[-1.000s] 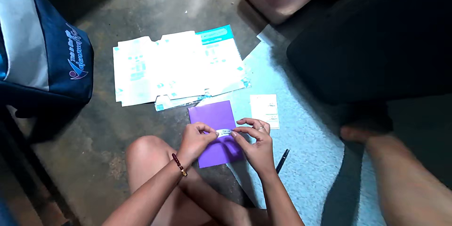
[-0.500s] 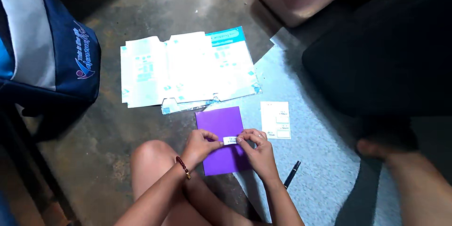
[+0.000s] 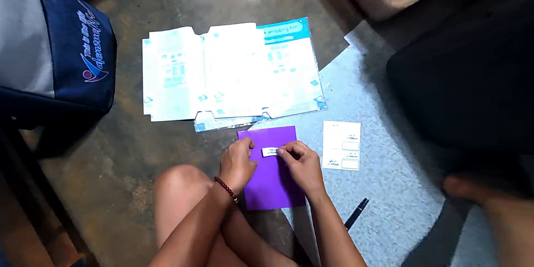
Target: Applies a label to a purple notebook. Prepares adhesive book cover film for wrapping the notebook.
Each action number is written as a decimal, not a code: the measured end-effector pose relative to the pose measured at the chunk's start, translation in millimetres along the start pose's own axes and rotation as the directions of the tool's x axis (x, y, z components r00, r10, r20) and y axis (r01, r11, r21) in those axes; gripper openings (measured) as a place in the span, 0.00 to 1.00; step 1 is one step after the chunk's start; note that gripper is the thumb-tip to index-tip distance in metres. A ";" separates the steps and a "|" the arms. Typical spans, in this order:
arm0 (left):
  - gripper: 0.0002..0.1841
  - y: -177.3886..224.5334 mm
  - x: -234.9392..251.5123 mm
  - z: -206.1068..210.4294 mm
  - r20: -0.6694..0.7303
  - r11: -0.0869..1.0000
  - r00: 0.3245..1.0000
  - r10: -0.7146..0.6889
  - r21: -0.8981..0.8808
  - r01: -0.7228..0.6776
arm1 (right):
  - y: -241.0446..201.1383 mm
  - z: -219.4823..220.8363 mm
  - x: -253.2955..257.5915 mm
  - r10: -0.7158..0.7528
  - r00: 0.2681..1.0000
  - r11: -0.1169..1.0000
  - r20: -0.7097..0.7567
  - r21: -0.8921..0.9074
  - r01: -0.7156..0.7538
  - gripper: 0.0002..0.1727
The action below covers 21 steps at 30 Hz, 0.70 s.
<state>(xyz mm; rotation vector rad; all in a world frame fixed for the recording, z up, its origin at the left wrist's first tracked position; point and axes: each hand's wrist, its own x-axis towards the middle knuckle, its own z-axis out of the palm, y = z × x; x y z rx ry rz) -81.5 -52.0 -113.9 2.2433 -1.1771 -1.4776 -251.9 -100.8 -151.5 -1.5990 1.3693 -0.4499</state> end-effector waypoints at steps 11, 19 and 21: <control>0.18 -3.8 9.2 -4.1 -0.004 0.996 0.998 -0.062 -0.068 0.061 | 1.5 1.8 -0.2 0.002 1.000 1.000 0.007 -0.012 -0.002 0.06; 0.18 -0.3 8.5 -11.6 -0.014 0.989 0.989 -0.146 -0.036 0.145 | 1.1 7.8 -2.3 -0.005 0.998 1.000 -0.068 0.022 0.007 0.06; 0.17 0.4 8.3 -11.7 -0.014 0.988 0.988 -0.151 -0.032 0.150 | 0.8 8.9 -1.9 -0.003 0.997 1.000 -0.077 0.025 0.005 0.06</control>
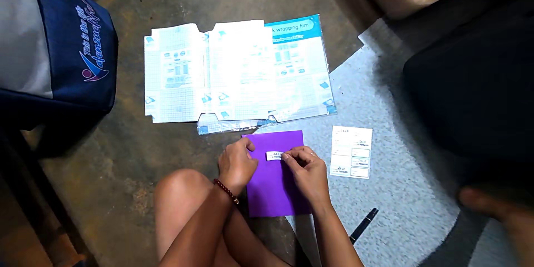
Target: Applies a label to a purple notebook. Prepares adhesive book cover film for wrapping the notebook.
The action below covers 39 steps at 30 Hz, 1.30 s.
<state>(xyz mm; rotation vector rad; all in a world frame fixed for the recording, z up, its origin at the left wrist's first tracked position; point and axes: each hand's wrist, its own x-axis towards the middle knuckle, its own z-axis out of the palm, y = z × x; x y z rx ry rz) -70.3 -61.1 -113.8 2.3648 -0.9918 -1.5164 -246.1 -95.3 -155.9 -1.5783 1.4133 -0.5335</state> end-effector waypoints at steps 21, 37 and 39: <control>0.08 -7.8 6.2 9.4 -0.091 0.995 0.995 0.042 -0.085 -0.050 | -4.2 -15.6 -12.9 0.260 0.941 0.965 0.218 -0.085 -0.247 0.06; 0.12 -3.1 5.1 6.3 -0.062 0.998 0.998 0.008 -0.064 -0.012 | -1.7 -14.6 -15.1 0.315 0.931 0.949 0.184 -0.035 -0.314 0.07; 0.11 -3.5 5.4 7.2 -0.059 0.998 0.998 0.005 -0.065 -0.009 | -1.2 -14.5 -16.2 0.326 0.931 0.945 0.167 -0.024 -0.327 0.06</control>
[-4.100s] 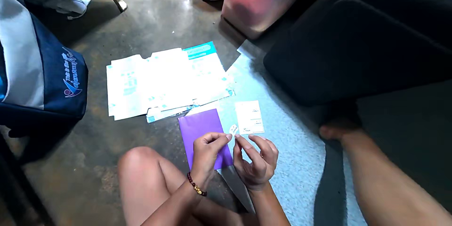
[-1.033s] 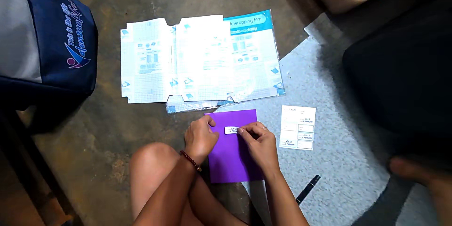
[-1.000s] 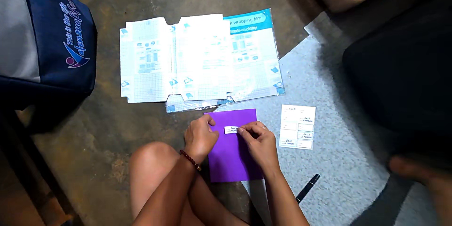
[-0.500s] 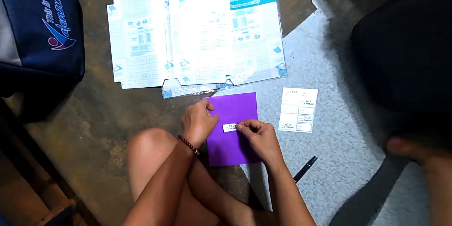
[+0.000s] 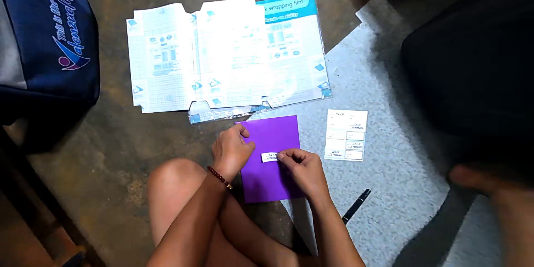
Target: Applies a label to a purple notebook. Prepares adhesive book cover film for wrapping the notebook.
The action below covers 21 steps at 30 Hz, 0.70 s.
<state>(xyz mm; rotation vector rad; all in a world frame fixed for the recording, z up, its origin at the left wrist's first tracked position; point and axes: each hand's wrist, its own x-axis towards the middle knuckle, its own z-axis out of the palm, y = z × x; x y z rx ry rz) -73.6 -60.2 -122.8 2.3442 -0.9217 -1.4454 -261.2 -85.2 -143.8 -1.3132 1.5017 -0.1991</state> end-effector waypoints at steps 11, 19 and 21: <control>0.14 -5.0 4.6 4.3 0.113 0.999 0.993 0.031 -0.030 -0.028 | 1.1 -4.5 3.1 -0.043 0.999 0.999 0.020 0.005 0.043 0.06; 0.11 -5.4 4.6 7.9 0.179 0.998 0.982 0.058 0.003 -0.060 | 0.8 -3.3 1.2 -0.070 0.998 0.997 -0.003 -0.018 0.070 0.06; 0.10 -5.6 5.6 7.9 0.178 0.998 0.982 0.057 -0.007 -0.057 | 1.0 -3.3 1.7 -0.077 0.997 0.997 -0.006 -0.025 0.076 0.06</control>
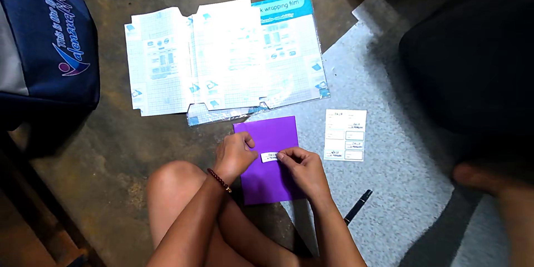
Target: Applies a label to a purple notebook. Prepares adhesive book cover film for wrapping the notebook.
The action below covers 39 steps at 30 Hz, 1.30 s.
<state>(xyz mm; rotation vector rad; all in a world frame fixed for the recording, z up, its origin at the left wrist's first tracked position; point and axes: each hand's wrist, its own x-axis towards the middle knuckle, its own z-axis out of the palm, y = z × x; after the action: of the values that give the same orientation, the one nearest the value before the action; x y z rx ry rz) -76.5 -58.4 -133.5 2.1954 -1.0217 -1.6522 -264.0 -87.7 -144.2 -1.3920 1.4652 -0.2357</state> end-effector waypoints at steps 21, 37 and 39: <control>0.05 -5.6 3.3 0.4 -0.090 0.995 0.994 -0.069 -0.080 0.061 | 4.0 2.1 -1.5 -0.045 0.999 0.999 -0.003 -0.016 0.045 0.06; 0.05 -4.2 2.5 -0.8 -0.107 0.993 0.991 -0.082 -0.091 0.072 | 5.9 6.3 -3.3 -0.086 0.996 0.995 -0.032 -0.048 0.084 0.06; 0.05 -4.4 3.0 -0.5 -0.108 0.993 0.991 -0.081 -0.097 0.071 | 5.8 6.3 -3.4 -0.087 0.996 0.995 -0.031 -0.047 0.086 0.06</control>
<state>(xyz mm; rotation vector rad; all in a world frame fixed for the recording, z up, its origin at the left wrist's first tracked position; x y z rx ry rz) -73.9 -57.2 -138.0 2.2630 -0.8256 -1.5538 -263.5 -80.1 -149.4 -1.4963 1.4469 -0.2830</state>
